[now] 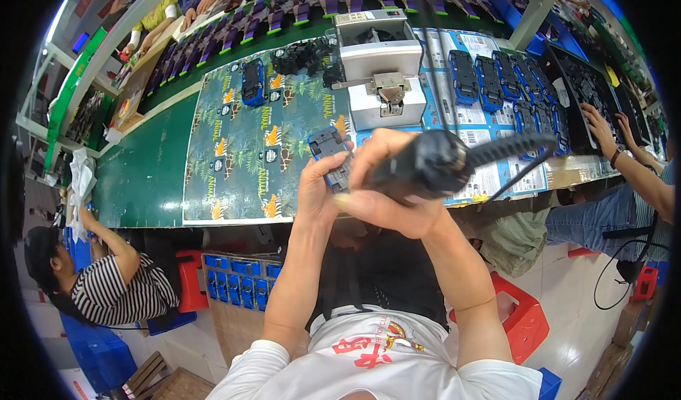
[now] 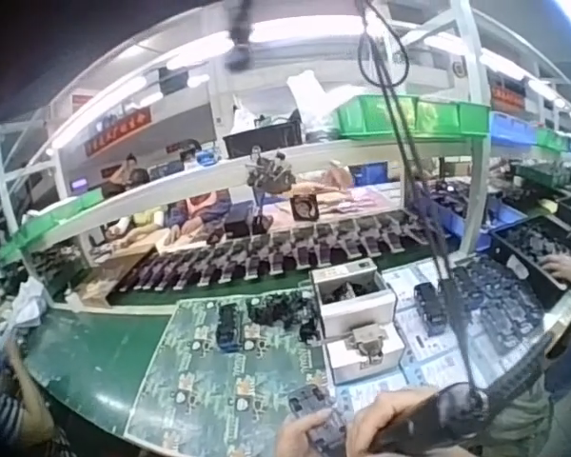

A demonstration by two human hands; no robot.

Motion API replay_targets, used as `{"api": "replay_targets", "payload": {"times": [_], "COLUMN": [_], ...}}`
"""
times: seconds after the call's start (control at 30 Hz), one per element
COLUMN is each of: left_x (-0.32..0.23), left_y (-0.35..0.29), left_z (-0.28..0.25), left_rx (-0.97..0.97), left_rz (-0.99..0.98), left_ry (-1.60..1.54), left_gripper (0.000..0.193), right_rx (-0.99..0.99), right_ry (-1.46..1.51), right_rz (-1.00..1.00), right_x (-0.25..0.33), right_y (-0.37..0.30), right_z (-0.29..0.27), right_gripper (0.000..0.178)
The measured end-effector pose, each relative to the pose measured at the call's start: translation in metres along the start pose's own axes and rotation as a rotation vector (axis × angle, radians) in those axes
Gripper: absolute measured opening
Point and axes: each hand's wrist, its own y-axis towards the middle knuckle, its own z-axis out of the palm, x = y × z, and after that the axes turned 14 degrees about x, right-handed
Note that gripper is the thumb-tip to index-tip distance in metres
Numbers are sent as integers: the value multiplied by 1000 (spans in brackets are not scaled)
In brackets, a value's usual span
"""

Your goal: The person assembles toy cars by driving screws into the bottom of each car with an electric screwdriver and placing the finished cars into a tray.

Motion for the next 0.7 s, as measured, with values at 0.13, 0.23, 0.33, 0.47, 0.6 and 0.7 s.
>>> {"api": "replay_targets", "payload": {"times": [0.13,0.23,0.33,0.47,0.6,0.7], "left_x": [-12,-33,-65,-102,-175,-241], "left_y": [1,4,11,14,-24,-64], "left_z": [8,-1,-2,-38,-72,-109], "left_rx": [74,131,224,554,399,67], "left_rz": [-24,37,572,427,76,152], "left_ry": [-47,181,1738,2345,2641,2841], "left_gripper": [49,52,72,89,98,106], "right_rx": [-10,-56,-324,-394,-410,-394], "right_ry": [159,-176,-417,-356,-285,-235], "right_rz": [-136,-147,9,-10,-42,-24], "right_x": [18,16,-2,-10,-5,-4], "right_y": [-6,-14,-30,-50,-60,-60], "right_z": [-2,-26,-49,-75,-89,-94], "right_gripper": [22,24,18,12,9,9]}}
